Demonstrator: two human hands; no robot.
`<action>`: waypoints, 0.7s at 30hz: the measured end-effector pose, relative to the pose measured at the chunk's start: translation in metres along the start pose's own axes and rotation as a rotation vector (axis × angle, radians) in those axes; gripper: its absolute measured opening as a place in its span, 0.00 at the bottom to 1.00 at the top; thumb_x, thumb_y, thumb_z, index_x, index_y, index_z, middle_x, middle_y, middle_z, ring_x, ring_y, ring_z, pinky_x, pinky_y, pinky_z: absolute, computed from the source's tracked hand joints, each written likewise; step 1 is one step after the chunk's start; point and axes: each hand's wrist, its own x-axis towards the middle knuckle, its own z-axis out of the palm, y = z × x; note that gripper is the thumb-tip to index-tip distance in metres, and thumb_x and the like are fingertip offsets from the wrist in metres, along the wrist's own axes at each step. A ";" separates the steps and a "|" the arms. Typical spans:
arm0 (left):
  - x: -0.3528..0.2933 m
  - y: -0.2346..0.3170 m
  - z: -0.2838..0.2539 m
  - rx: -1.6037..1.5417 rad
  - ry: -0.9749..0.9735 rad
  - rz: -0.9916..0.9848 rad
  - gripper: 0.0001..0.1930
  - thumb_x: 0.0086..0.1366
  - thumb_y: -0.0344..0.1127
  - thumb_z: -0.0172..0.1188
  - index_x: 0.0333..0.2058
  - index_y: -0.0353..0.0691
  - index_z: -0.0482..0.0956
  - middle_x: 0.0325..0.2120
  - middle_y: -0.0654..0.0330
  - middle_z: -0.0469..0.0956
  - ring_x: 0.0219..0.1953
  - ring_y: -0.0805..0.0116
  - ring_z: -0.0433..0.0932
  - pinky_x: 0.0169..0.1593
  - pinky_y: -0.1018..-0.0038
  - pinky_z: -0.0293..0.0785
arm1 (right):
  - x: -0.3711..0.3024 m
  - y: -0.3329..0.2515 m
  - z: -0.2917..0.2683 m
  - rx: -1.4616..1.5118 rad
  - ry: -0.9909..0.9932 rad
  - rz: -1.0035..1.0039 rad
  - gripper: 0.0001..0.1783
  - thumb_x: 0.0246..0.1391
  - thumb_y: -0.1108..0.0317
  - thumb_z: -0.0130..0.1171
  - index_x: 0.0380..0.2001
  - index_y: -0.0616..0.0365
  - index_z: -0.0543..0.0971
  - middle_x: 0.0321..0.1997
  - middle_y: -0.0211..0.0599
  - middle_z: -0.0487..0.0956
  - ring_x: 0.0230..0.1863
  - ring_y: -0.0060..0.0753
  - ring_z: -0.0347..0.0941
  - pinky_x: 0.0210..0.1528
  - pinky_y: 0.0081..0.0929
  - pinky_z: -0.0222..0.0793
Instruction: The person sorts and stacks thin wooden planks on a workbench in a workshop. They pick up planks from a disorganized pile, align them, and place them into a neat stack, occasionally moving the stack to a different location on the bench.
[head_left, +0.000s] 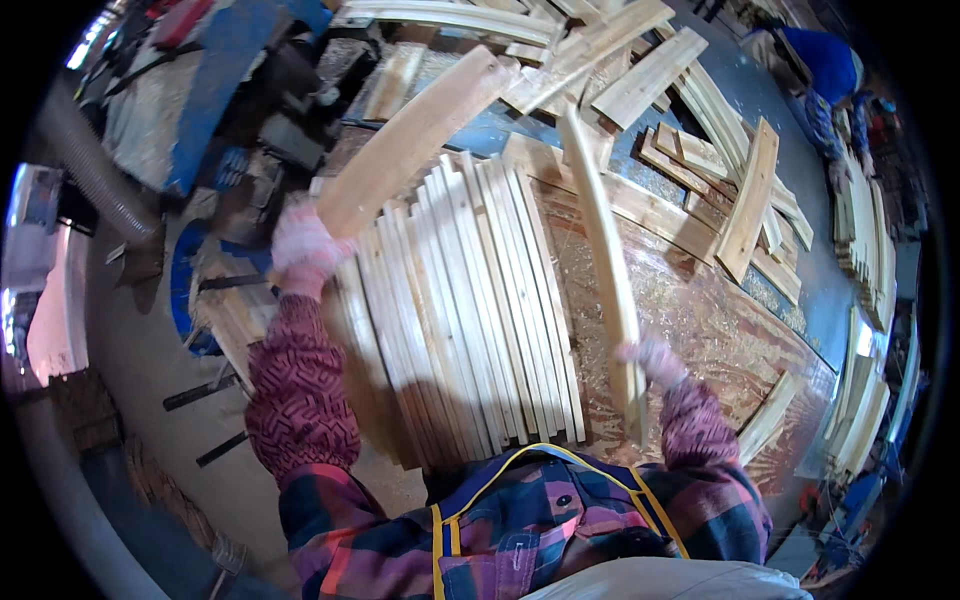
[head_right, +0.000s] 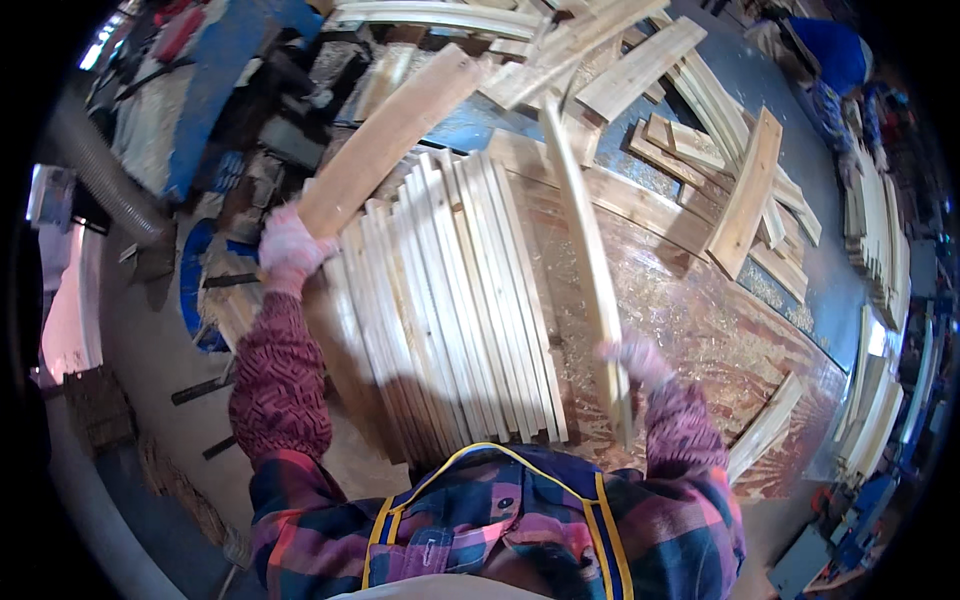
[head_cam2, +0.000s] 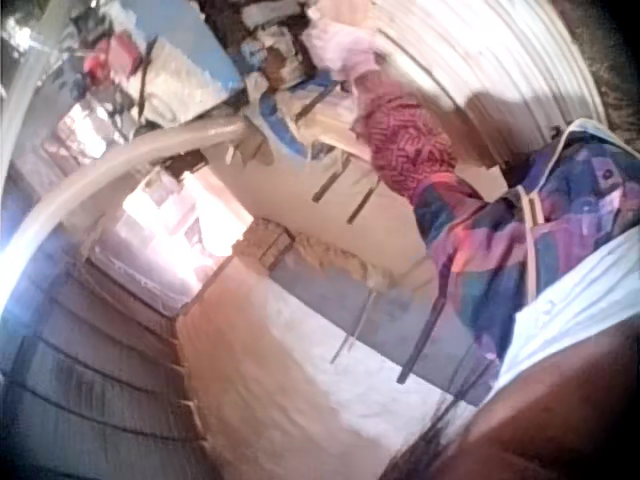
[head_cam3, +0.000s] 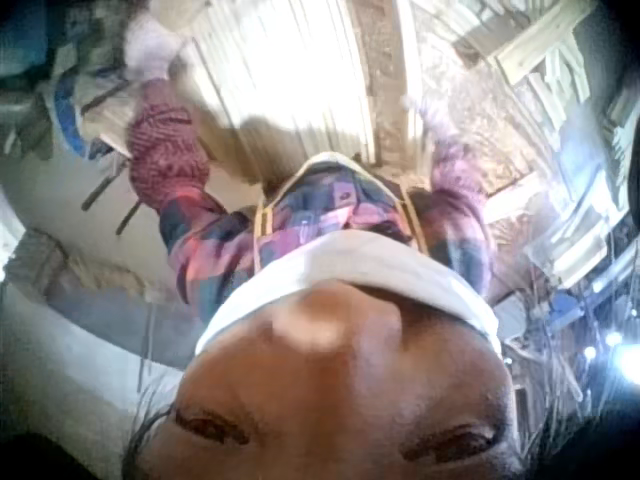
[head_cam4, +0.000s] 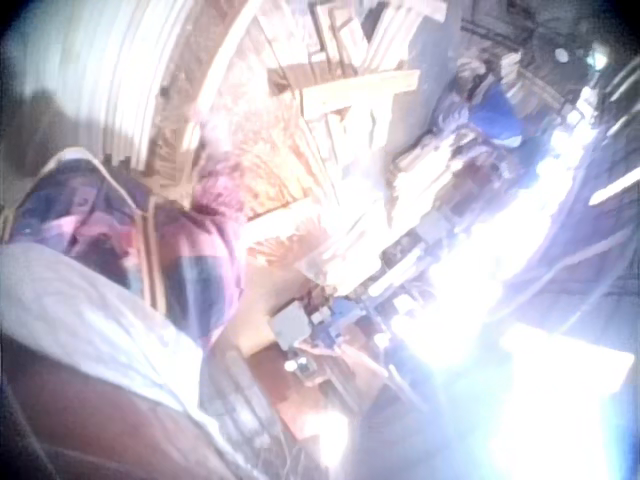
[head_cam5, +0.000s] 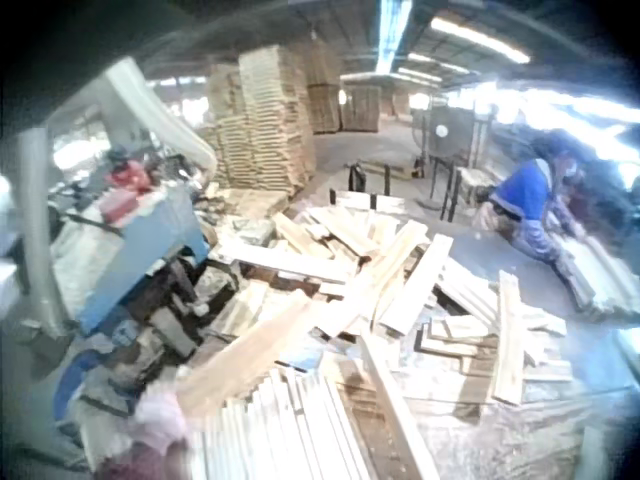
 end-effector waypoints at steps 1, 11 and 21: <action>-0.029 -0.009 -0.003 -0.188 -0.119 -0.106 0.51 0.38 0.54 0.81 0.60 0.39 0.70 0.57 0.48 0.74 0.60 0.49 0.72 0.63 0.61 0.71 | -0.021 0.022 0.018 -0.019 -0.016 0.022 0.52 0.40 0.51 0.81 0.66 0.63 0.69 0.51 0.42 0.83 0.52 0.36 0.77 0.57 0.33 0.73; -0.352 -0.054 0.030 -2.817 -1.101 0.267 0.44 0.52 0.68 0.67 0.52 0.32 0.71 0.32 0.61 0.76 0.29 0.69 0.74 0.33 0.74 0.76 | -0.001 0.011 0.116 -0.643 0.458 -0.029 0.45 0.53 0.26 0.58 0.39 0.66 0.83 0.30 0.47 0.82 0.30 0.43 0.77 0.38 0.41 0.72; -0.470 -0.264 0.151 -2.626 0.163 -0.318 0.26 0.62 0.52 0.70 0.49 0.42 0.72 0.34 0.65 0.76 0.34 0.73 0.77 0.39 0.71 0.78 | -0.040 0.027 0.193 -0.661 0.677 -0.320 0.44 0.62 0.32 0.49 0.57 0.67 0.76 0.51 0.59 0.81 0.51 0.55 0.79 0.53 0.45 0.71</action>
